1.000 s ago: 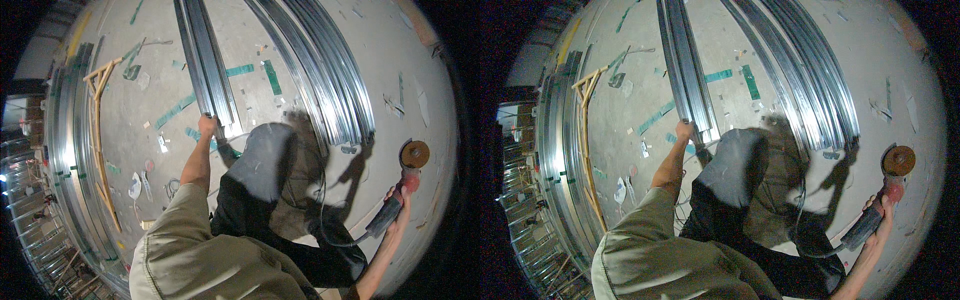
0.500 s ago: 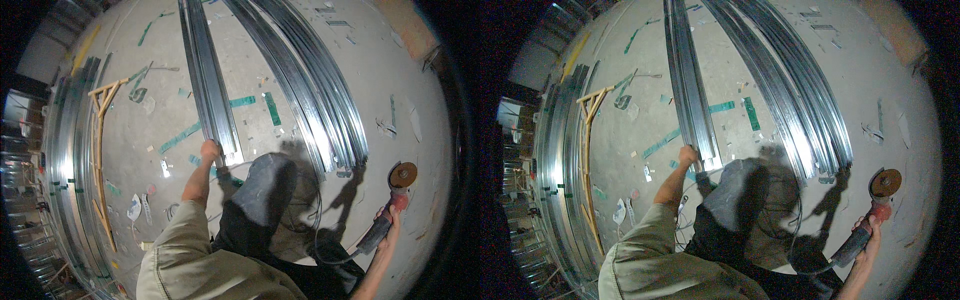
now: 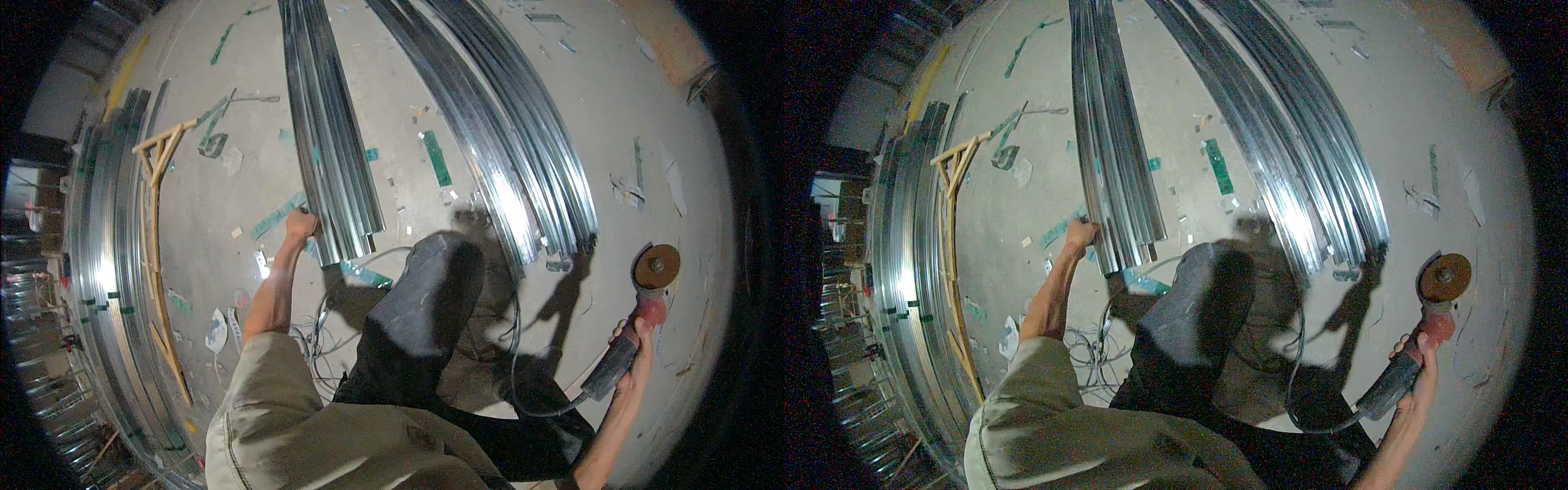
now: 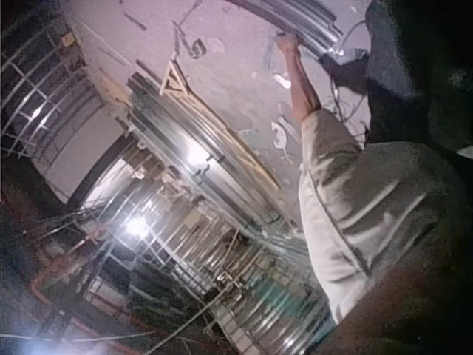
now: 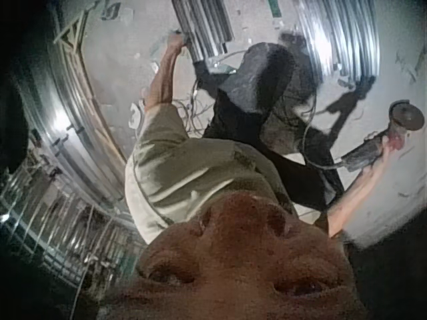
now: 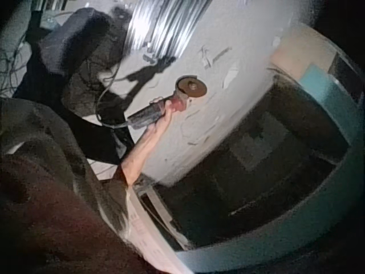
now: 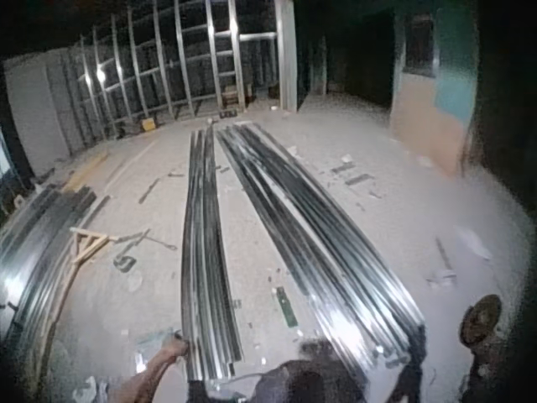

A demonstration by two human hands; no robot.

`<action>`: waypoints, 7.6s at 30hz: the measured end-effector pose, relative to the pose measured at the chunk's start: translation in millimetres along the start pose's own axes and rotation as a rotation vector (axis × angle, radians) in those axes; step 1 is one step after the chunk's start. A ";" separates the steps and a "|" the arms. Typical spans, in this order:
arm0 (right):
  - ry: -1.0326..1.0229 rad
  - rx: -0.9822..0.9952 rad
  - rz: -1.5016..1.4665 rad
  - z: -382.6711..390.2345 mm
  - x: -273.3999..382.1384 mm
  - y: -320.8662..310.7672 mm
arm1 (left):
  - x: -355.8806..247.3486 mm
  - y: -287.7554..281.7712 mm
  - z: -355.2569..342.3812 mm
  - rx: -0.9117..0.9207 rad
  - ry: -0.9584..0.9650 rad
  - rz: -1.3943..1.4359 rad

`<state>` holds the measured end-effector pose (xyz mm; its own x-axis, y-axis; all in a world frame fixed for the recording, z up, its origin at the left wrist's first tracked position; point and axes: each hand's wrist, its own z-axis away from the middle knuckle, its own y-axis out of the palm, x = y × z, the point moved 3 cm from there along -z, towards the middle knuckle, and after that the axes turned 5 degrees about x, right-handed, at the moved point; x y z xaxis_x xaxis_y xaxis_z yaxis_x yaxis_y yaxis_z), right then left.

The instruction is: The person uses an angle grinder to cut multiple metal rods on the floor. They hold each rod with one hand and operate the grinder with the other, producing sparks as they cut through the metal.

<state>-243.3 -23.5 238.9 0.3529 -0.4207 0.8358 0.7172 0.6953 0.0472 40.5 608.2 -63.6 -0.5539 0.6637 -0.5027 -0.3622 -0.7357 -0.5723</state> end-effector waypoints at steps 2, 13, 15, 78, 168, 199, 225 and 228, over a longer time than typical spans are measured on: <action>-0.048 0.063 0.015 -7.4 2.1 2.5 | -40.3 -25.6 18.7 -0.120 0.081 0.087; -0.057 0.053 -0.032 -17.4 -5.3 -16.5 | -164.7 -110.3 131.0 0.575 0.504 1.232; -0.085 0.077 -0.072 -22.2 -4.3 -16.9 | -165.4 -57.4 101.5 0.349 0.440 1.445; -0.035 -0.066 1.283 -3.2 -25.3 -29.8 | -351.3 303.3 120.0 0.831 0.266 1.129; 0.016 -0.103 1.584 -0.2 -16.7 0.5 | -348.5 295.8 161.4 0.805 0.211 1.271; 0.087 -0.108 1.576 -18.3 -22.0 -23.5 | -356.3 308.9 127.9 0.928 0.088 1.300; 0.099 -0.098 1.544 -24.0 -19.2 -19.6 | -351.2 335.7 121.0 0.920 0.279 1.043; 0.153 -0.097 1.536 -24.2 -20.6 -20.2 | -351.0 334.6 121.7 0.929 0.275 1.065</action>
<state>-250.5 -43.0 207.5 0.8137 0.5811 -0.0170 -0.3476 0.4629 -0.8154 22.6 112.7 0.2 -0.7462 -0.3216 -0.5828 -0.2838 -0.6383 0.7156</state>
